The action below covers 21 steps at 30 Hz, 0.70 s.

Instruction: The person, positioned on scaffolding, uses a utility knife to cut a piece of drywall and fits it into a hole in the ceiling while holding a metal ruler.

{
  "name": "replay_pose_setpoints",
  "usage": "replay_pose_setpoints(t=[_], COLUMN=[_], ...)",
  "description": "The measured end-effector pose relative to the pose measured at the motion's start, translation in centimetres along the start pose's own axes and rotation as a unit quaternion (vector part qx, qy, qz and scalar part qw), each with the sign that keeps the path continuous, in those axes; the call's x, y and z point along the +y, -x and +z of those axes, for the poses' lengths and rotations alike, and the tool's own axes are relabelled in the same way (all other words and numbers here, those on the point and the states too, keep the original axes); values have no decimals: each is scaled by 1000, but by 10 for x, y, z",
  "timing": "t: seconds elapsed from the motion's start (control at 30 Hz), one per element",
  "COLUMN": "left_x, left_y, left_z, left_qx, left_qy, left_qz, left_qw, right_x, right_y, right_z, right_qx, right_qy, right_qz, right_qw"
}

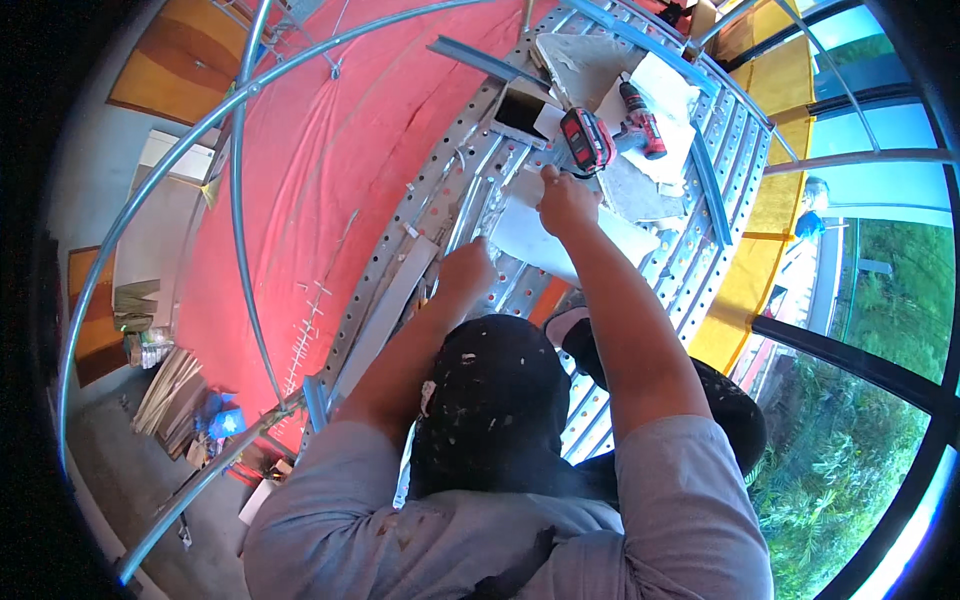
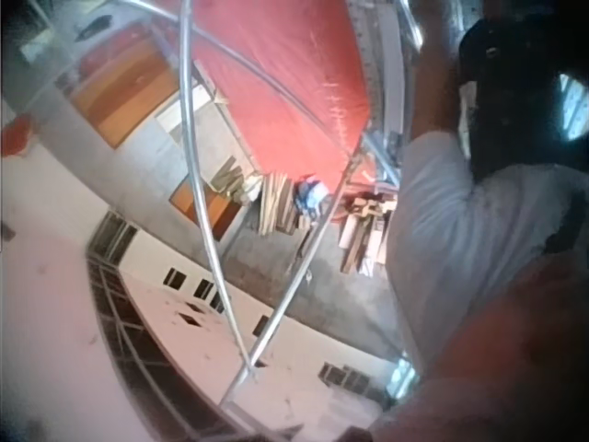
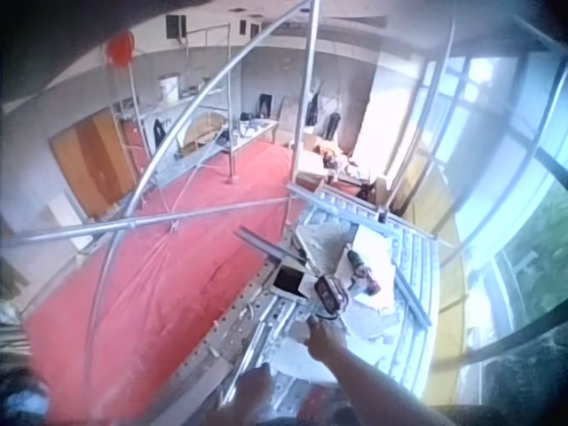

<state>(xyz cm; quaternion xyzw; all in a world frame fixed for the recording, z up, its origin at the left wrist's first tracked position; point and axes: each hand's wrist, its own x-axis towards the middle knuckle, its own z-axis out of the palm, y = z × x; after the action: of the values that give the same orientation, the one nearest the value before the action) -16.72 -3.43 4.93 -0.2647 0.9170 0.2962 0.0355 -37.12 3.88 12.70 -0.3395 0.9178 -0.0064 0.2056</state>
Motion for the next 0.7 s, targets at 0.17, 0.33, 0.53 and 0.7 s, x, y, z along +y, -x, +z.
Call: replay_pose_setpoints(t=[0.17,0.33,0.53,0.7], left_x=[4,9,9,7], left_y=[19,-32,12,-23], left_z=[-13,-10,-4,-7], left_qx=[-73,-55,-103,-48], left_qy=[-6,-20,-13,7], left_qz=[-49,-30,-38,-47], left_qw=[996,998,994,998], right_x=[19,2,18,-2], right_y=[0,4,6,8], right_z=[-3,-1,2,1], right_qx=[7,12,30,13], right_qy=[11,-4,10,-1], right_qz=[24,0,13,2], right_qw=[1000,1000,999,1000])
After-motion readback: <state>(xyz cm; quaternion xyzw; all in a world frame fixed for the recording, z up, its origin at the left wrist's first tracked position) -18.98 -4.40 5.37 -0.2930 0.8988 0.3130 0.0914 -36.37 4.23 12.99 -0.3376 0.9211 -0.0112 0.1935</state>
